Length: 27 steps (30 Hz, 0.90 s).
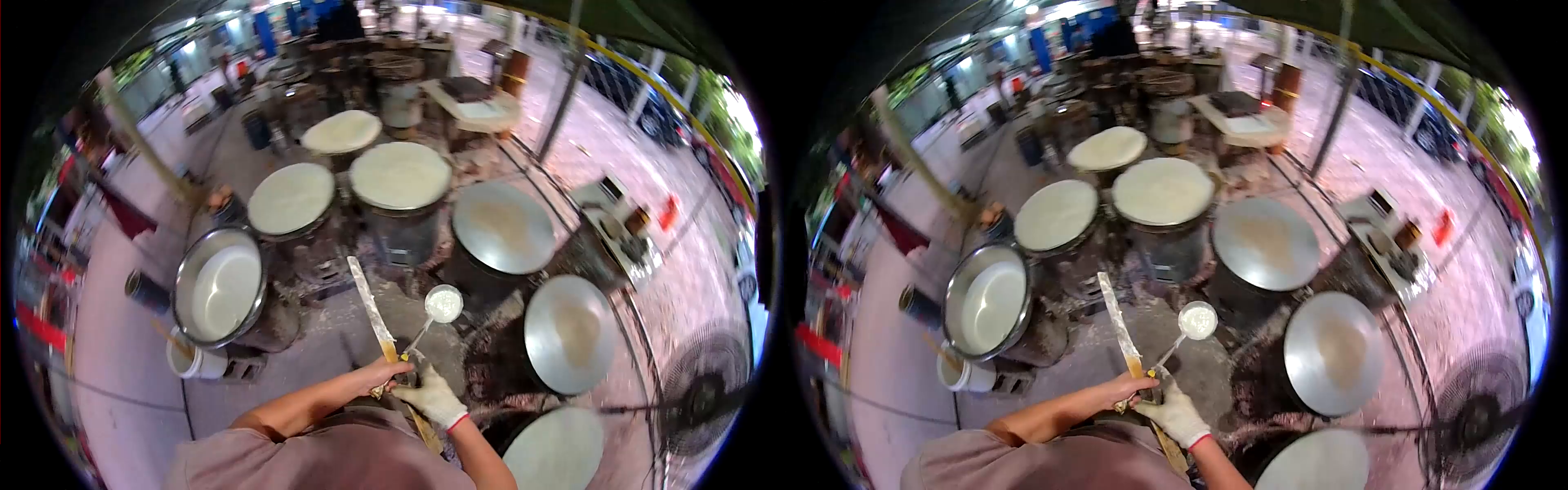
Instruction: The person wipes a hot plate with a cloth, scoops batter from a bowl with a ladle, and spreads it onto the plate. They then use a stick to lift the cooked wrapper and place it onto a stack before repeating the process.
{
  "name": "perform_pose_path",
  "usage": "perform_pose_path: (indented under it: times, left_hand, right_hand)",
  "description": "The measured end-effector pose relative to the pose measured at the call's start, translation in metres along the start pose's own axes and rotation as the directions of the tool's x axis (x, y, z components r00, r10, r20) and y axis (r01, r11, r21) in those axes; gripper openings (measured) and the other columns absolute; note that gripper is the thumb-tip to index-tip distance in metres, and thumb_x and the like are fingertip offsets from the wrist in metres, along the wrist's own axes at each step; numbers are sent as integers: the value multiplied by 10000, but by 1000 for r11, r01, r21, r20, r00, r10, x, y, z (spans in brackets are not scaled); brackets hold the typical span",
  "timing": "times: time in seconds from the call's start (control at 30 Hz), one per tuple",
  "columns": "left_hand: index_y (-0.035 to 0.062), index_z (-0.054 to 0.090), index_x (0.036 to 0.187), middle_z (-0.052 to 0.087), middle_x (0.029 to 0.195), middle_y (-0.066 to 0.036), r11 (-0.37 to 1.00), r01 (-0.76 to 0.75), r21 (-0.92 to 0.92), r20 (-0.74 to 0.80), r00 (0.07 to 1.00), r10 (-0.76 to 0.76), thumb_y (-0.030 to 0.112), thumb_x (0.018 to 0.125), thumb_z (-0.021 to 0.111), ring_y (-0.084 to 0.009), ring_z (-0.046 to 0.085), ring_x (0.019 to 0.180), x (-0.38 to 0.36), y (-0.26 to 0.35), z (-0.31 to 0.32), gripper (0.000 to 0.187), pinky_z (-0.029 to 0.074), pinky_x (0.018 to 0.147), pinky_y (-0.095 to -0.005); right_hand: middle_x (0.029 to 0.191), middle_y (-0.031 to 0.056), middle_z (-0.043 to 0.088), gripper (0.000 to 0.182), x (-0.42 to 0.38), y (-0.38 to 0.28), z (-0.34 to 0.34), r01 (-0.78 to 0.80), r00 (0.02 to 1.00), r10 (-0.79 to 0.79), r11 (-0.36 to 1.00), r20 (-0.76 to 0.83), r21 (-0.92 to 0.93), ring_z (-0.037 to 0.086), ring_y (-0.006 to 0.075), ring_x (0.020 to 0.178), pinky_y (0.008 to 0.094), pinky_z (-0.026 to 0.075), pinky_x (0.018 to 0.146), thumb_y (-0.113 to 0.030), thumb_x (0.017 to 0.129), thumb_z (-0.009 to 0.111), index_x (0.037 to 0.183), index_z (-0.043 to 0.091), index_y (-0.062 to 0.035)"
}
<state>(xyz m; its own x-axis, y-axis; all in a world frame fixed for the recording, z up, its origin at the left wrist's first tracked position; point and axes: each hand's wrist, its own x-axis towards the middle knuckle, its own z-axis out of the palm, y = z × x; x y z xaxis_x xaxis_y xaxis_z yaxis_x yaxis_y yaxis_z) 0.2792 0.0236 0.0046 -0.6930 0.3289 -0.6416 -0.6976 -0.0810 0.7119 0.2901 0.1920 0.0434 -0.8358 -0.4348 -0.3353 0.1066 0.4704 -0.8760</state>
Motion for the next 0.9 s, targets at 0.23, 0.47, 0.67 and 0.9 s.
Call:
perform_pose_path:
  times: [0.23, 0.47, 0.67, 0.9]
  left_hand:
    - [79, 506, 878, 415, 621, 30, 913, -163, -373, -70, 987, 147, 302, 933, 549, -56, 390, 463, -72, -29, -185, 233, 305, 396, -216]
    - [83, 483, 862, 454, 681, -4, 630, -339, -698, -421, 907, 21, 216, 920, 506, -88, 412, 459, -139, -75, -413, 147, 322, 372, -220]
    - [86, 484, 796, 446, 633, -12, 624, -339, -704, -576, 787, -222, 178, 903, 517, -109, 414, 444, -170, -164, -573, 145, 357, 388, -290]
    - [22, 531, 765, 546, 622, -106, 944, 113, -309, -750, 581, -315, 195, 865, 536, -224, 553, 512, -193, -183, -633, 200, 441, 439, -353]
  right_hand:
    - [1218, 207, 564, 697, 135, -40, 154, 63, 971, -93, 988, 222, 140, 560, 298, 1120, 325, 416, 957, -328, 776, 686, 1353, 405, -54]
    - [799, 12, 612, 470, 287, -127, 288, -61, 964, -27, 945, 264, 320, 535, 62, 551, 217, 455, 498, -55, 867, 558, 1327, 460, -69]
    - [889, 155, 664, 340, 442, -158, 396, 198, 891, 78, 819, 447, -538, 653, 249, 740, 362, 526, 638, -152, 867, 528, 1197, 562, -79]
    - [1006, 213, 645, 335, 551, -246, 483, 394, 882, 154, 275, 445, -877, 620, 369, 963, 450, 494, 825, -330, 879, 483, 975, 677, -75]
